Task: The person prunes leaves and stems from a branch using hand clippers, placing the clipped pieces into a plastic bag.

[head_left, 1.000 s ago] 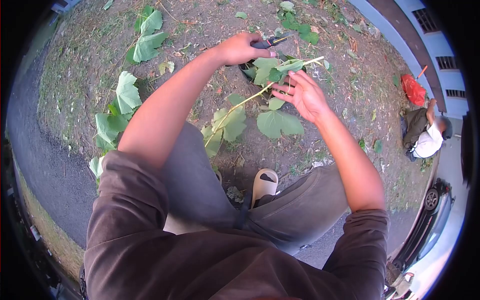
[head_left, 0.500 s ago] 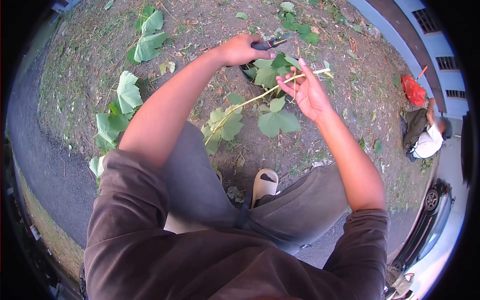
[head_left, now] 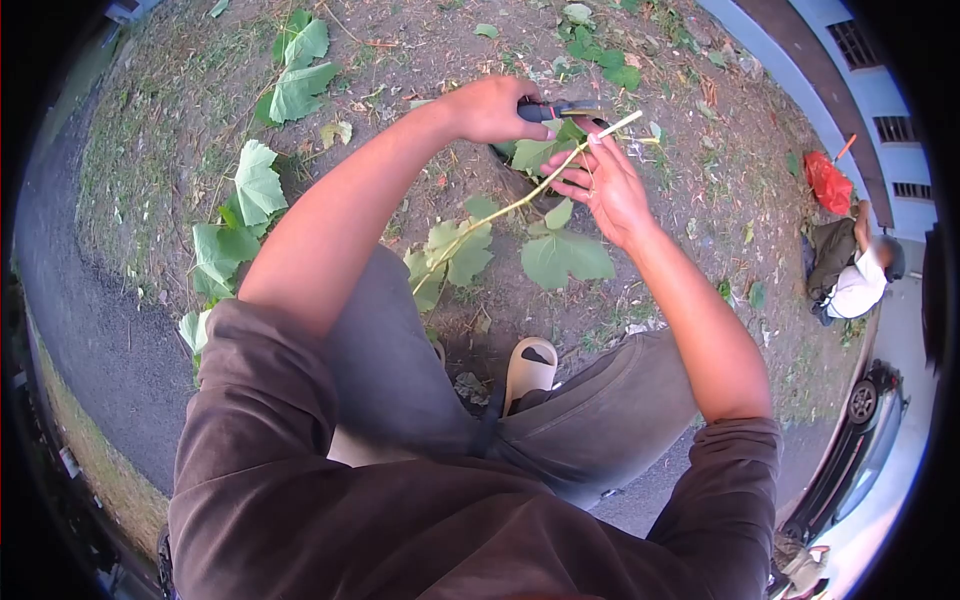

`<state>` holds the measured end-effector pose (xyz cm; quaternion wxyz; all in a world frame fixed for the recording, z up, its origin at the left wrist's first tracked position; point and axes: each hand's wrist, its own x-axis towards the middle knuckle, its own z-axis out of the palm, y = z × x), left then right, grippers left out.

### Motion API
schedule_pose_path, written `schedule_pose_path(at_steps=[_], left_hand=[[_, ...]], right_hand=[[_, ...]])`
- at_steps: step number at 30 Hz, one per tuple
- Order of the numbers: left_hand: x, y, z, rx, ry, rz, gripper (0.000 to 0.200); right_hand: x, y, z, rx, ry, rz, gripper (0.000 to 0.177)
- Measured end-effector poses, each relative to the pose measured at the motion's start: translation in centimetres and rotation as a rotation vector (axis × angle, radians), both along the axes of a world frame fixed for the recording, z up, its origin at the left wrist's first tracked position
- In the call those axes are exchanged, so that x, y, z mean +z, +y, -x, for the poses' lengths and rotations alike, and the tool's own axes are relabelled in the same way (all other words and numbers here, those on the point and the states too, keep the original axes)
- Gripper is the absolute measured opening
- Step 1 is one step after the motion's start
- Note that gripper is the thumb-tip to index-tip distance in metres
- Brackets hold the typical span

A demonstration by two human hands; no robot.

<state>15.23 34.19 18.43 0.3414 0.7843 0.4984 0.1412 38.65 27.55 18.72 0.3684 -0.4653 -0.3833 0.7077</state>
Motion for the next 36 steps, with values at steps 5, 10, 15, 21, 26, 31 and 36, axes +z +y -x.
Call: schedule_pose_path(at_steps=[5,10,15,21,26,31,36], left_hand=[[-0.2,0.1,0.0,-0.044,0.005,0.014,0.064],[-0.7,0.9,0.4,0.012,-0.041,0.074,0.064],[-1.5,0.9,1.3,-0.057,-0.263,0.38,0.052],[-1.9,0.1,1.0,-0.21,-0.55,0.752,0.041],[-1.6,-0.6,0.8,-0.33,-0.787,1.12,0.048],[-2.3,-0.6,-0.3,-0.335,-0.817,1.075,0.051],[-2.2,-0.7,-1.1,-0.222,-0.671,0.766,0.052]], right_hand=[[0.1,0.0,0.0,0.002,-0.06,0.07,0.038],[0.3,0.5,-0.7,-0.023,-0.046,0.046,0.038],[0.6,0.8,-1.2,0.112,0.087,-0.023,0.044],[2.0,0.8,-1.4,0.176,0.244,0.157,0.044],[1.8,1.1,-2.2,0.274,0.394,0.199,0.046],[1.7,1.2,-2.3,0.318,0.512,0.194,0.045],[1.3,1.6,-2.3,0.209,0.338,0.242,0.04]])
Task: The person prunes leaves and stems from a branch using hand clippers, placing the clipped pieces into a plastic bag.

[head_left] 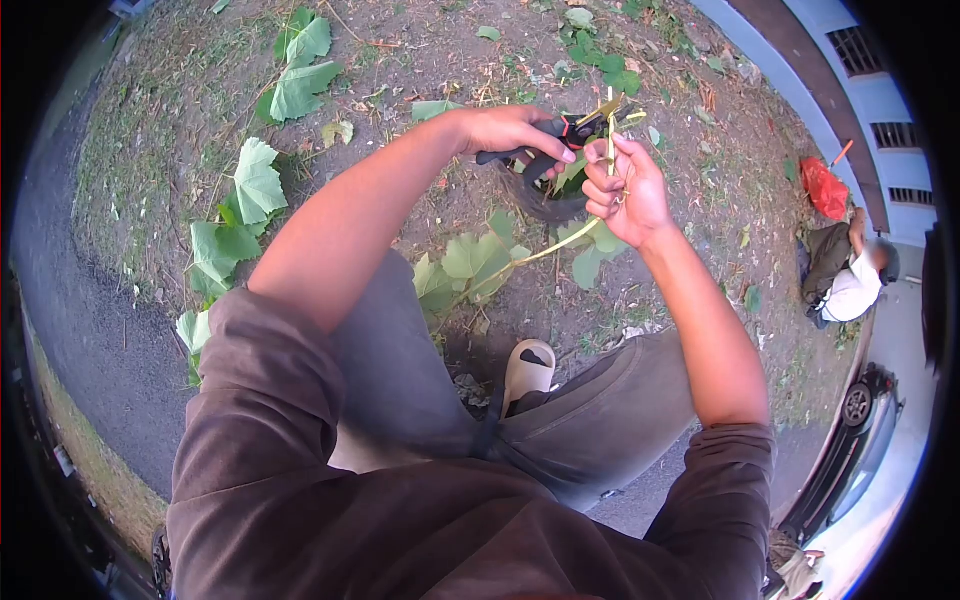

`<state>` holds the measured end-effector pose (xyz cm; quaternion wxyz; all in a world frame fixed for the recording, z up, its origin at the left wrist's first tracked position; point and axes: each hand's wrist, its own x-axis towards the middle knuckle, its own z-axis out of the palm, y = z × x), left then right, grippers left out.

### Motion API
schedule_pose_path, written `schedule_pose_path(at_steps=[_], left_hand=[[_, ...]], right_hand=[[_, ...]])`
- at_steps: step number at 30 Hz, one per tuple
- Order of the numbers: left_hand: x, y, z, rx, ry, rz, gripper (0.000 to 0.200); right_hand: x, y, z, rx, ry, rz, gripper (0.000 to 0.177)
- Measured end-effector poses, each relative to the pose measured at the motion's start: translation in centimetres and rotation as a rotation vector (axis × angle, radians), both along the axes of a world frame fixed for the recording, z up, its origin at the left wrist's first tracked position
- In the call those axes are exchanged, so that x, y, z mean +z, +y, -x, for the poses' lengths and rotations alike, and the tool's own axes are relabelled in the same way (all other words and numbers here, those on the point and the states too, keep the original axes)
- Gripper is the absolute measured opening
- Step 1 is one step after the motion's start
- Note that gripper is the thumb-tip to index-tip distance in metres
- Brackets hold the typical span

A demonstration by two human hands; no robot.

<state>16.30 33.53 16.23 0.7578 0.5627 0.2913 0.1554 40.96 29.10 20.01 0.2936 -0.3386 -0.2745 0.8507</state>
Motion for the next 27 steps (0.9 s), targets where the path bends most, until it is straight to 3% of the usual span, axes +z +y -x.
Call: schedule_pose_path(at_steps=[2,3,5,16,22,27], left_hand=[[0.7,0.4,0.1,-0.027,0.232,-0.338,0.053],[1.0,0.3,0.0,-0.03,0.233,-0.338,0.053],[1.4,-0.1,-0.1,0.024,0.416,-0.615,0.047],[3.0,-0.5,-2.0,0.171,0.508,-0.515,0.044],[2.2,-0.3,-2.8,0.346,0.538,-0.556,0.042],[2.2,-0.2,-1.9,0.477,0.591,-0.699,0.045]], right_hand=[[-0.2,0.1,0.0,-0.002,-0.03,0.005,0.04],[-0.2,0.1,-0.1,-0.005,-0.062,0.008,0.04],[-0.2,0.0,-0.2,-0.008,-0.086,0.002,0.039],[-0.3,0.3,-0.5,-0.038,-0.168,-0.049,0.034],[-1.3,0.1,0.8,-0.295,-0.065,-0.085,0.036],[-3.0,-1.0,1.0,-0.149,-0.119,-0.144,0.041]])
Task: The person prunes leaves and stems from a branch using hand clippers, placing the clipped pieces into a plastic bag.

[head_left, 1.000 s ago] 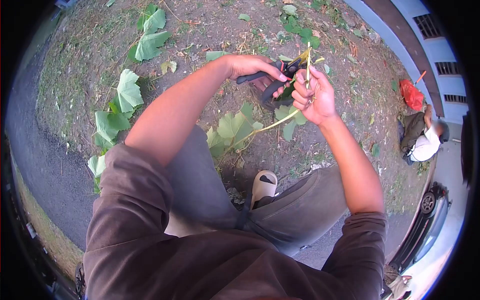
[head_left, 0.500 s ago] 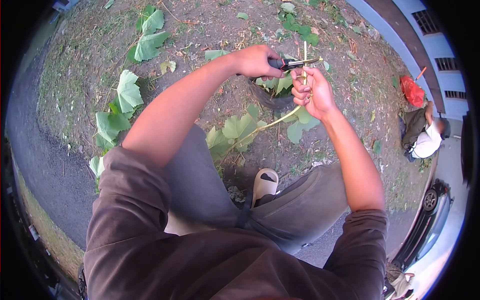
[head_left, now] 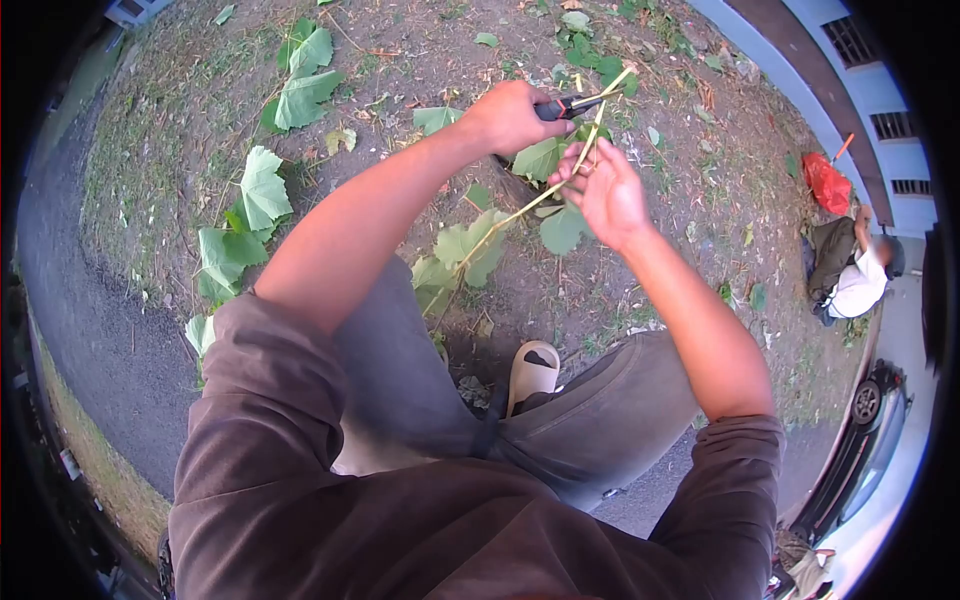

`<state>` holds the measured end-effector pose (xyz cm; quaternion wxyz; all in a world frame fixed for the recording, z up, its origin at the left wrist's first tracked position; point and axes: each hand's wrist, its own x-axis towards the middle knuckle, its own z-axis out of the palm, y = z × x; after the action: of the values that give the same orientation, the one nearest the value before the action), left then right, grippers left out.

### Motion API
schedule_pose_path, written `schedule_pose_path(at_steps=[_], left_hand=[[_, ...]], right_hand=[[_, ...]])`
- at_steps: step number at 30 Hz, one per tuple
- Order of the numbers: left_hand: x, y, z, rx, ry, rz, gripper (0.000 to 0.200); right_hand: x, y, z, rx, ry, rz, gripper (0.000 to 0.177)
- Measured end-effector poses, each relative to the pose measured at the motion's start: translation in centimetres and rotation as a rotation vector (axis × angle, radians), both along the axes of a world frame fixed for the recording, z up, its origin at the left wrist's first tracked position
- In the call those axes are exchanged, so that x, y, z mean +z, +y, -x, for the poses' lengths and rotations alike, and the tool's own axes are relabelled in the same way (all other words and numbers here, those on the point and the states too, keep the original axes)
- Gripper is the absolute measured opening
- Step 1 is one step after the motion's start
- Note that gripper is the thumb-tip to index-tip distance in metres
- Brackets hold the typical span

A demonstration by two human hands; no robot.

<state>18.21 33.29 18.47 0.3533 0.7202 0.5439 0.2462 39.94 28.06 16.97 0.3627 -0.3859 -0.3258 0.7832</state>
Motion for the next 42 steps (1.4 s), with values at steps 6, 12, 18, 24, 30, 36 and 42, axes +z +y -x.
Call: schedule_pose_path(at_steps=[6,12,18,24,30,36,42], left_hand=[[-1.4,-0.1,0.1,0.039,0.008,-0.139,0.045],[-2.3,1.0,3.0,-0.183,-0.018,0.087,0.051],[-1.4,1.1,4.3,-0.112,-0.094,0.212,0.049],[2.1,-0.2,4.0,0.097,0.025,0.296,0.035],[4.0,-0.4,6.4,0.472,0.179,0.054,0.045],[-0.2,0.3,15.6,0.75,-0.01,-0.048,0.06],[5.1,-4.4,14.4,0.83,-0.069,-0.12,0.04]], right_hand=[[0.5,-0.9,1.2,0.034,-0.08,-0.052,0.039],[1.2,-2.2,2.2,0.104,-0.055,-0.045,0.04],[1.0,-1.0,3.1,0.119,-0.156,-0.099,0.039],[0.8,-0.2,3.8,0.132,-0.24,-0.089,0.038],[1.0,-1.8,6.3,0.212,-0.291,-0.129,0.037],[2.3,-3.9,9.7,-0.113,0.015,-0.034,0.038],[-3.4,-3.2,13.0,0.344,-0.572,-0.544,0.042]])
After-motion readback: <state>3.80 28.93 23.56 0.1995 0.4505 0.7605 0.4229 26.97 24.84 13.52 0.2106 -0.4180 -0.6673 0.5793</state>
